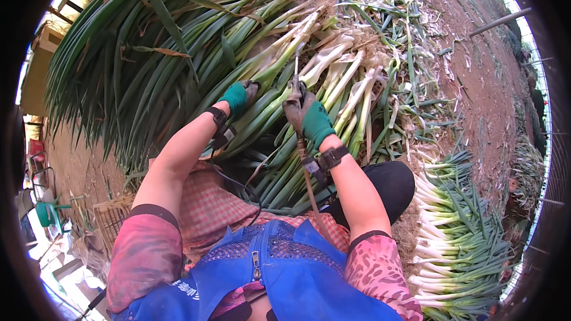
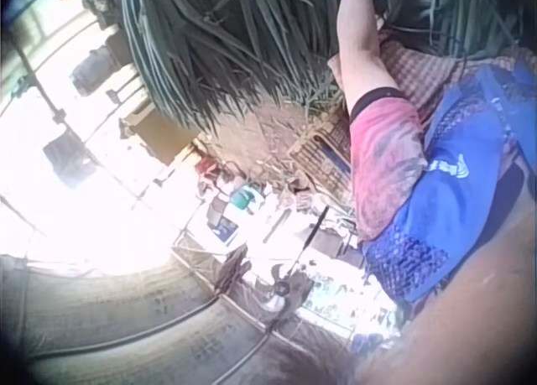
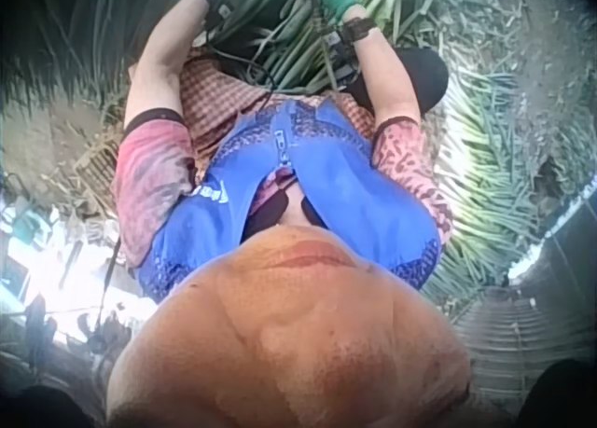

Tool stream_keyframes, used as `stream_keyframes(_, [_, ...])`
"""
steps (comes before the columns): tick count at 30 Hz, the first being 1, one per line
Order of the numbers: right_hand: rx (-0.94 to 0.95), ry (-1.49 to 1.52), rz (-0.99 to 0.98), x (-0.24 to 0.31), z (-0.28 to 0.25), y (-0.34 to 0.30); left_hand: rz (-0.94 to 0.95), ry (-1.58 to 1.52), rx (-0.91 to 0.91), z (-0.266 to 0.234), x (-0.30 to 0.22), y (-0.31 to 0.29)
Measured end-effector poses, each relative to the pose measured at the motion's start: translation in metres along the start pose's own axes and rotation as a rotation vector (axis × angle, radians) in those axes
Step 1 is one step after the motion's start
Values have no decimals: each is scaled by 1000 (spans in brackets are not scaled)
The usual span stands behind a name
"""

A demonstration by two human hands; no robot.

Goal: Trimming and cleaning harvested leeks manually.

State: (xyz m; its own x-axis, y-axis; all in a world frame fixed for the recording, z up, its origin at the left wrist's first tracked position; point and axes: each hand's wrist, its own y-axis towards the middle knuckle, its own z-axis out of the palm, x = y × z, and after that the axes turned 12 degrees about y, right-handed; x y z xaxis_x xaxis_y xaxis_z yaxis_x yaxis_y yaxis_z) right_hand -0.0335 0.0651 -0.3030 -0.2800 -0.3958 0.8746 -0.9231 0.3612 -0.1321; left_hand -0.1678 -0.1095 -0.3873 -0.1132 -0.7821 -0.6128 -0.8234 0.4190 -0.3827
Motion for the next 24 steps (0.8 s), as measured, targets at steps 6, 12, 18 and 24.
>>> stream_keyframes(6, [163,-45,109,38,2,-24,-125,34,-39,-4,23,14])
stream_keyframes(12, [217,38,40,23,16,-52,-205,94,-73,-2,21,26])
stream_keyframes(18, [97,-76,91,4,11,9,-217,190,-33,-6,10,23])
stream_keyframes(24, [-24,-245,-27,-20,-2,92,-200,218,57,-4,1,22])
